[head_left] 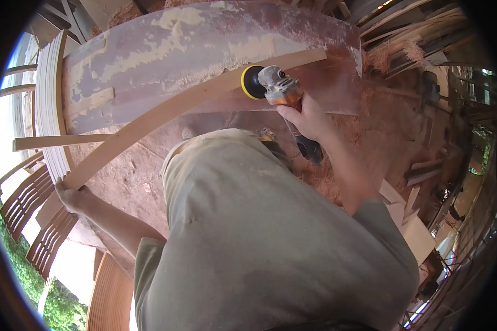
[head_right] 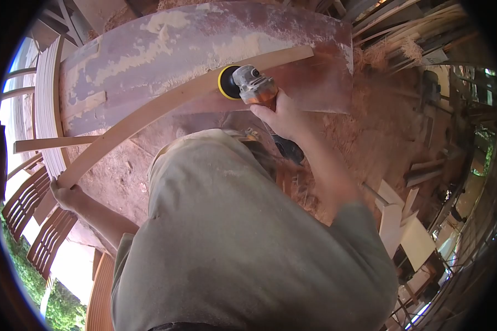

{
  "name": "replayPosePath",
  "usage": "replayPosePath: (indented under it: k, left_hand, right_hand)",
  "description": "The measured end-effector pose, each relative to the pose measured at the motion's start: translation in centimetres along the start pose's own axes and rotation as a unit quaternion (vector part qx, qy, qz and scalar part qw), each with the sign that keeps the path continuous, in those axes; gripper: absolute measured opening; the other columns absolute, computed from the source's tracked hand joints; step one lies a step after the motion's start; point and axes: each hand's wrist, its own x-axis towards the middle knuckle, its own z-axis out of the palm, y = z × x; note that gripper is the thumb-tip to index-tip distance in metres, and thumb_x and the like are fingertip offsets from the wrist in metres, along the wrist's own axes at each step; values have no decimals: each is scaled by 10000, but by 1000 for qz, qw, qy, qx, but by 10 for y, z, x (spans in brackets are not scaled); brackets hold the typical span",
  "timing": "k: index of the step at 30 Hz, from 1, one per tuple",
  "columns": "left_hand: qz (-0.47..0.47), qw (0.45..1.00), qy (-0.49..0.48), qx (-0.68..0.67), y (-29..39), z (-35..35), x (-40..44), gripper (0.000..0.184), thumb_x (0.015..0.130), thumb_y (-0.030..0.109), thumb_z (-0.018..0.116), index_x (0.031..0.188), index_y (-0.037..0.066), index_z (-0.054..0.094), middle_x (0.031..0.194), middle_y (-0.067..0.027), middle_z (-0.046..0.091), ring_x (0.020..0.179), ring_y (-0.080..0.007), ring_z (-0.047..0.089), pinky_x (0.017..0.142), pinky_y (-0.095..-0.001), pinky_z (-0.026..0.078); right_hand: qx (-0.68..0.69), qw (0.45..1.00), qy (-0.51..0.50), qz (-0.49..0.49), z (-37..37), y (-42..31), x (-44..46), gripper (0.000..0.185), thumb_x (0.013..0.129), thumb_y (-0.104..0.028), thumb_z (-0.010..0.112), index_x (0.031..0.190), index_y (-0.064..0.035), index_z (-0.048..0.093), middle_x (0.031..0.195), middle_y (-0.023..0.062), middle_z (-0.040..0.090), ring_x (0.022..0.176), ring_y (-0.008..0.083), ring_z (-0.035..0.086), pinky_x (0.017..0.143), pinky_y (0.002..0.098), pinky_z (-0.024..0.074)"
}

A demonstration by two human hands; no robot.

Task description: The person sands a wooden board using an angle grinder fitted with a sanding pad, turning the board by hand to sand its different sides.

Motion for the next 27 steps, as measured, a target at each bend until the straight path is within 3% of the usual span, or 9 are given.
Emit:
replayPosePath:
  k: [2,5,15,17,21,25,27]
  left_hand:
    - [-16,1000,23,-13,1,3,-4,282,841,72,671,975,-149,557,870,-156,620,747,-256,639,624,-350,566]
    - [-30,999,35,-5,4,8,-9,284,847,76,663,981,-146,546,879,-152,614,757,-253,636,627,-349,560]
    - [-11,1000,3,-9,2,5,-9,319,849,95,665,1005,-146,528,899,-149,610,763,-255,636,635,-348,556]
    - [-9,1000,10,6,5,6,-16,334,846,96,669,1019,-149,523,903,-148,611,771,-259,639,637,-352,559]
    - [-12,1000,11,-4,-2,8,-3,333,839,86,676,1009,-157,524,902,-151,611,760,-258,642,626,-349,559]
    - [-23,999,18,-14,-3,15,-10,309,829,62,681,980,-164,534,899,-152,612,733,-251,641,605,-337,555]
    - [-23,999,19,-19,-8,11,-3,300,826,56,682,970,-165,538,897,-152,612,727,-248,641,601,-334,556]
  right_hand:
    - [55,997,11,56,-1,-1,-4,605,855,-374,662,1239,71,517,1151,224,642,1074,322,640,923,384,481]
    - [-11,999,28,28,2,-5,2,609,855,-377,656,1241,72,515,1148,218,645,1079,325,638,925,381,480]
    - [-24,998,12,49,12,-37,18,640,842,-396,658,1245,80,511,1171,236,635,1118,338,620,949,396,473]
    - [-78,994,14,71,7,-41,12,646,837,-400,662,1248,75,511,1164,237,636,1120,338,617,950,398,473]
    - [-14,999,24,28,13,-12,12,655,825,-402,679,1244,73,516,1161,234,637,1113,336,620,948,393,472]
    - [-17,991,122,51,6,25,8,594,819,-364,712,1191,66,541,1066,181,655,983,275,646,864,370,495]
    - [88,965,214,120,5,36,2,554,820,-359,718,1151,57,560,1008,132,648,909,214,633,812,350,503]
